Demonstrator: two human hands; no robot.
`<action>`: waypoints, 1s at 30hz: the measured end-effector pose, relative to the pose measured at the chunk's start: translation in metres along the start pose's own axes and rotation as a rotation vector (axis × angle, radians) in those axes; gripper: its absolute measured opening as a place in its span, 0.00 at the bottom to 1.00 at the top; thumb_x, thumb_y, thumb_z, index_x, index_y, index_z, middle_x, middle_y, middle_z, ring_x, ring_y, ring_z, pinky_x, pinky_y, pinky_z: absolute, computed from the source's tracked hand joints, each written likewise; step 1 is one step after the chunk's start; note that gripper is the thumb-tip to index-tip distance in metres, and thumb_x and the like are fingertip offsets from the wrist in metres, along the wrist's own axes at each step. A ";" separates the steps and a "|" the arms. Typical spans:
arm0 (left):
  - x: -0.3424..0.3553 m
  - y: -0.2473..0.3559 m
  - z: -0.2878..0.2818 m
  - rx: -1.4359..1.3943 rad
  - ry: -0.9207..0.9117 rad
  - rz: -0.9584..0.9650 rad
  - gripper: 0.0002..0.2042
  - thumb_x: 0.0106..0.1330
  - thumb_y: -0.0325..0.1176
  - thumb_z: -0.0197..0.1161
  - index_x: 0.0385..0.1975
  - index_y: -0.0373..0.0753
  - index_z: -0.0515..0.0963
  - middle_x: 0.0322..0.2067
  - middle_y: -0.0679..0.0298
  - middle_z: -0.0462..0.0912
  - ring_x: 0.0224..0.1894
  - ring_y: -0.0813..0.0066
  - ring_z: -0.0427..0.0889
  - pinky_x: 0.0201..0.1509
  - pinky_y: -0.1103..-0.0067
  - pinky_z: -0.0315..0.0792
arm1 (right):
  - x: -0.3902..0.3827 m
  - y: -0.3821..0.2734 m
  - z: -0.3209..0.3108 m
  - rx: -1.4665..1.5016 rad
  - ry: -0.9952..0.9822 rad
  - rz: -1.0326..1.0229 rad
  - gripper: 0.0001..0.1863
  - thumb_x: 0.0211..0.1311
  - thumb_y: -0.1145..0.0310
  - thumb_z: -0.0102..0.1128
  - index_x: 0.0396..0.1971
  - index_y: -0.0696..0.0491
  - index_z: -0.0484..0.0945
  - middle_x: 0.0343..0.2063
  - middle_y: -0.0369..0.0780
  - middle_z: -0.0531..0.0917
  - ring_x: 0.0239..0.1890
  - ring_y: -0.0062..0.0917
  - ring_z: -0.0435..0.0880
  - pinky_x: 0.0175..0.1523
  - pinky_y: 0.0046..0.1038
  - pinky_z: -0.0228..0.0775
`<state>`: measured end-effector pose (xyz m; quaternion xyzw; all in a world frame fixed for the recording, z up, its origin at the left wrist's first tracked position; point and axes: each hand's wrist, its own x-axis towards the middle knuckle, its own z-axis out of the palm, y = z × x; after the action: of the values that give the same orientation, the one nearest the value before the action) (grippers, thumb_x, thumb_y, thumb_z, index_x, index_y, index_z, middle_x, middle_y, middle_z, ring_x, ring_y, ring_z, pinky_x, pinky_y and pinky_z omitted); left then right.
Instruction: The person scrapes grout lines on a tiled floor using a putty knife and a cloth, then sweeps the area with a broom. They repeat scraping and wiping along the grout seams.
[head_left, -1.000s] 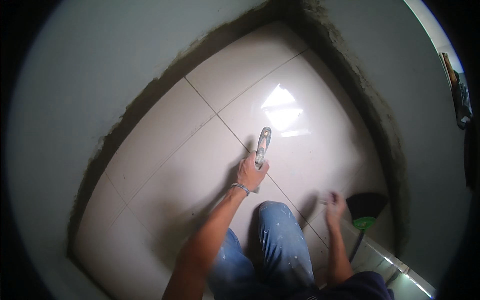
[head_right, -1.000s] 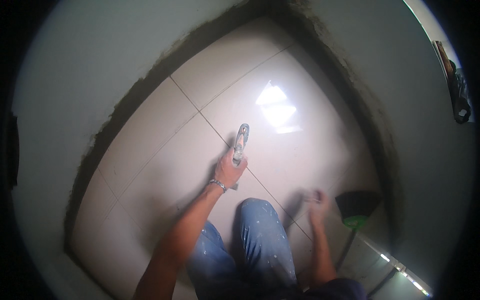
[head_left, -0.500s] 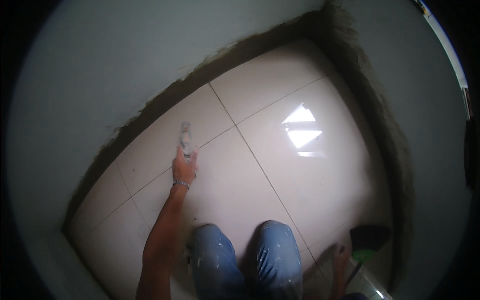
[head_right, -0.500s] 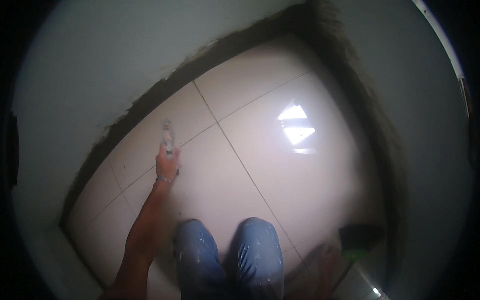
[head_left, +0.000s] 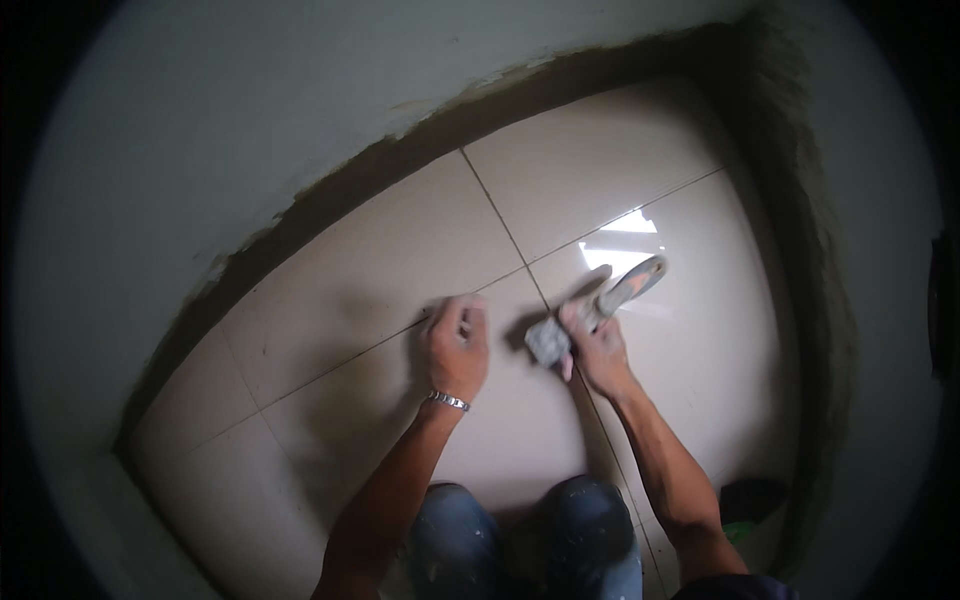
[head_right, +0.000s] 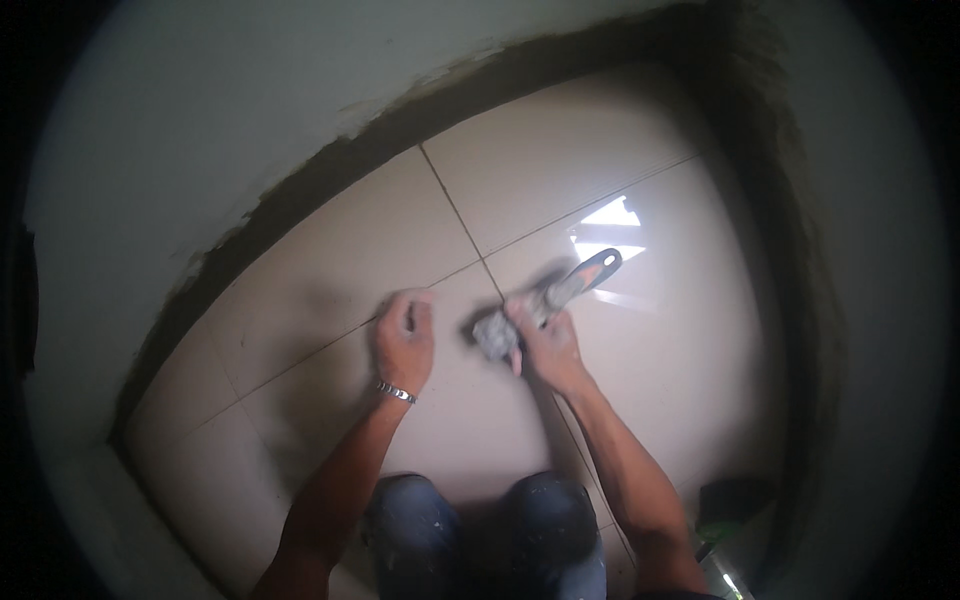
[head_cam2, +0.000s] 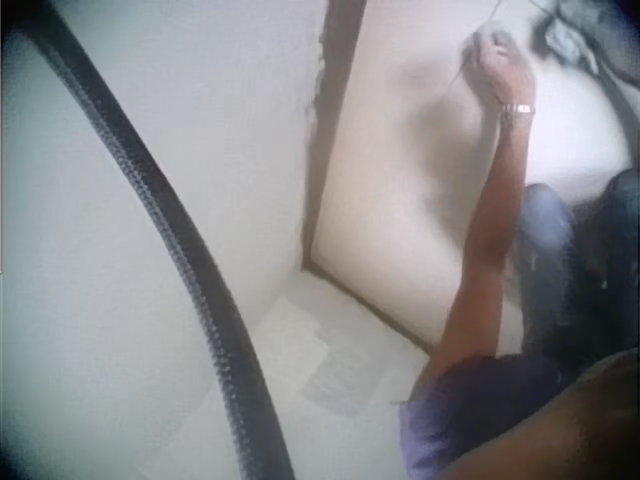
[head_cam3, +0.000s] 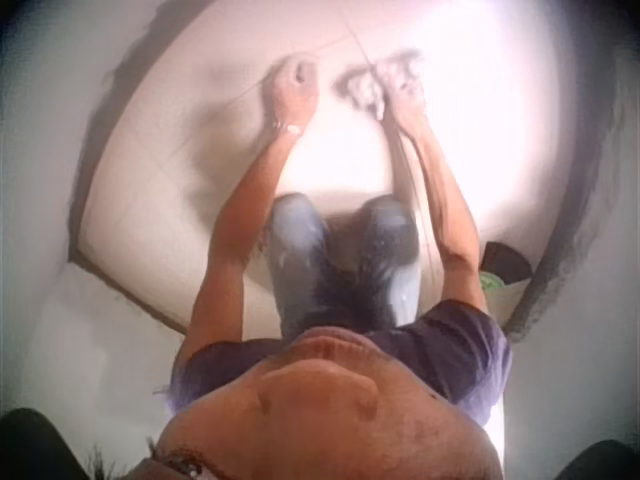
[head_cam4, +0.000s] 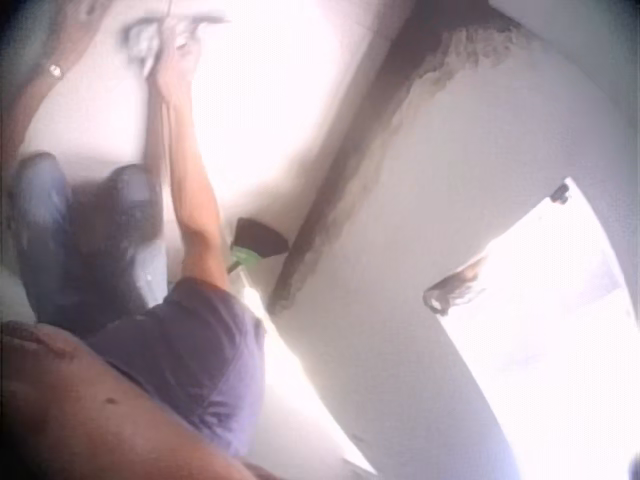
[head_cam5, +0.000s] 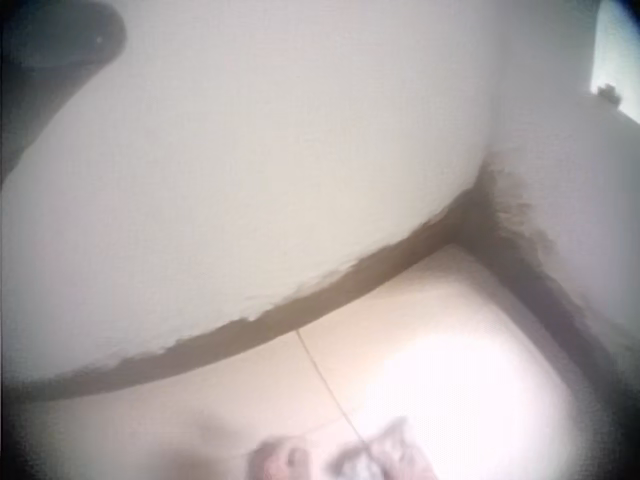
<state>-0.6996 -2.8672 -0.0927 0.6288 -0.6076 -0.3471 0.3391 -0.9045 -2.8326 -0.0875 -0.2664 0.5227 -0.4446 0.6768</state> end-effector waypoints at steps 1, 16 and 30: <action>0.002 -0.017 -0.008 0.160 0.067 0.038 0.09 0.68 0.30 0.60 0.45 0.36 0.79 0.45 0.53 0.81 0.47 0.55 0.79 0.52 0.65 0.72 | 0.021 -0.006 0.006 -0.018 0.073 -0.045 0.12 0.73 0.63 0.59 0.36 0.58 0.76 0.21 0.37 0.79 0.19 0.19 0.76 0.26 0.25 0.71; -0.001 -0.065 -0.023 0.635 0.087 0.113 0.22 0.63 0.31 0.57 0.57 0.35 0.70 0.63 0.51 0.66 0.69 0.43 0.62 0.72 0.48 0.54 | 0.255 -0.017 0.066 -0.474 0.632 -0.410 0.18 0.61 0.64 0.69 0.26 0.67 0.81 0.23 0.49 0.85 0.25 0.33 0.84 0.34 0.32 0.74; 0.002 -0.063 -0.024 0.664 0.065 0.095 0.21 0.63 0.31 0.55 0.57 0.35 0.69 0.62 0.50 0.66 0.70 0.43 0.61 0.72 0.48 0.53 | 0.255 -0.024 0.072 -0.446 0.568 -0.316 0.21 0.60 0.62 0.69 0.21 0.66 0.78 0.19 0.55 0.82 0.24 0.44 0.84 0.33 0.39 0.73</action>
<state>-0.6461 -2.8666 -0.1337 0.6868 -0.7049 -0.0937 0.1505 -0.8294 -3.0760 -0.1651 -0.3504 0.7257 -0.4748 0.3538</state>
